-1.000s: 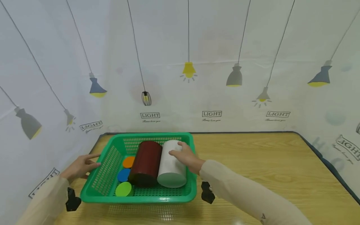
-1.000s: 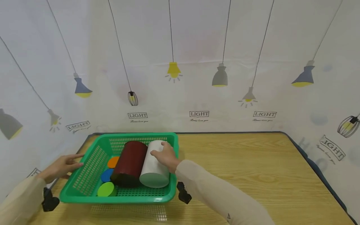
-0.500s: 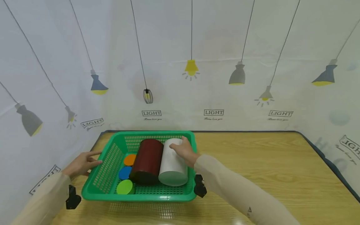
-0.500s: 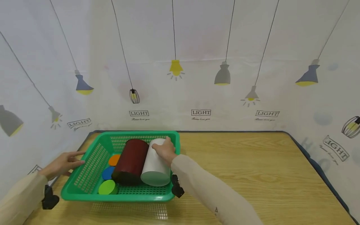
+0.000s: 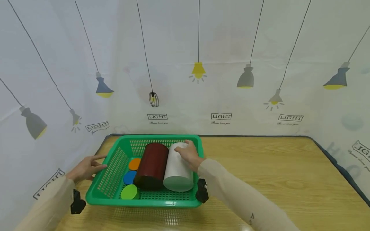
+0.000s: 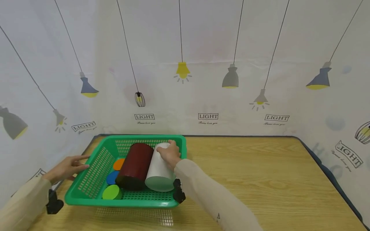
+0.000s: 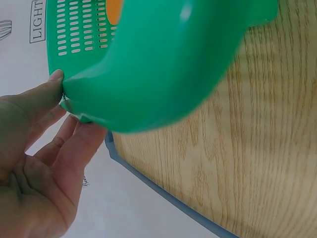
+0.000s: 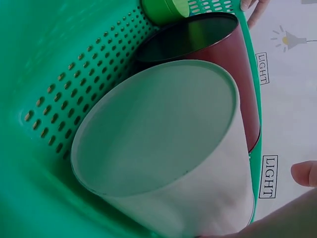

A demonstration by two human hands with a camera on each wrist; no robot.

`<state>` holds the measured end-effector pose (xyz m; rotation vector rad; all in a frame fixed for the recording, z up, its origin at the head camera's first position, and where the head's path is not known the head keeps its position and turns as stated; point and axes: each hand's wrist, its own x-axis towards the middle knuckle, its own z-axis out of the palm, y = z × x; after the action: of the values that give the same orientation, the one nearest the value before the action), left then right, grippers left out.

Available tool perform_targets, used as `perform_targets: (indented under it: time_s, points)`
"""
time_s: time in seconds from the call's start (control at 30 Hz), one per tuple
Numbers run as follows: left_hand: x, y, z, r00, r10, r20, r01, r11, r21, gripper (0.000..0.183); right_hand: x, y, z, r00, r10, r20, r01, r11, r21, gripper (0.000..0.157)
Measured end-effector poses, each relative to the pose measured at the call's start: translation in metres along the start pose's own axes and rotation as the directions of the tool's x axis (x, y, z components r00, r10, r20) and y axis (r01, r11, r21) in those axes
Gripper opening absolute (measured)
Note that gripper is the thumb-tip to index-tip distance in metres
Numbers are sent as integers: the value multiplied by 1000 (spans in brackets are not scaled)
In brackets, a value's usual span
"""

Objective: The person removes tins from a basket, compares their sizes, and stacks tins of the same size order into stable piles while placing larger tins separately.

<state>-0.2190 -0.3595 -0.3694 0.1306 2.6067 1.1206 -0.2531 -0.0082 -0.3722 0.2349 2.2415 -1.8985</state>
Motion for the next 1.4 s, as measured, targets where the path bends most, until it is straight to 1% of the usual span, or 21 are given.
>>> perform_targets:
  time_s: [0.17, 0.3, 0.4, 0.57, 0.63, 0.8, 0.87, 1.0, 1.23, 1.4]
  points:
    - [-3, -1, 0, 1000, -11, 2, 11, 1000, 2, 61, -1, 2, 2, 1000, 16, -9, -16, 1000, -4, 60]
    - [-3, -1, 0, 1000, -13, -4, 13, 1000, 17, 60, -2, 3, 2, 1000, 8, 1, -8, 1000, 12, 60]
    - [-1, 1, 0, 1000, -8, -7, 8, 1000, 24, 61, -3, 2, 1, 1000, 0, 17, 0, 1000, 26, 60]
    - [-1, 3, 2, 1000, -28, -3, 28, 1000, -3, 61, -3, 3, 2, 999, 10, 52, -12, 999, 42, 59]
    - [-1, 3, 2, 999, -35, -5, 35, 999, -8, 61, -2, 3, 3, 999, 10, 38, -12, 998, 55, 58]
    - [0, 3, 1, 1000, -23, -9, 23, 1000, 2, 61, 2, 3, 5, 999, 33, -15, -32, 997, 65, 56]
    - [-1, 3, 0, 1000, -14, -8, 14, 1000, 9, 61, 4, 4, 5, 998, 55, -28, -53, 996, 73, 56]
    - [0, 3, 0, 1000, -22, -3, 22, 1000, 2, 62, 8, 6, 7, 995, 90, -48, -86, 993, 83, 55]
    - [-1, 3, -1, 1000, -18, -5, 18, 1000, 2, 61, 14, 9, 13, 994, 83, -68, -81, 996, 33, 52]
    - [-1, 4, -1, 1000, -20, -2, 20, 1000, -9, 62, 19, 12, 14, 991, 94, -93, -92, 995, 27, 52]
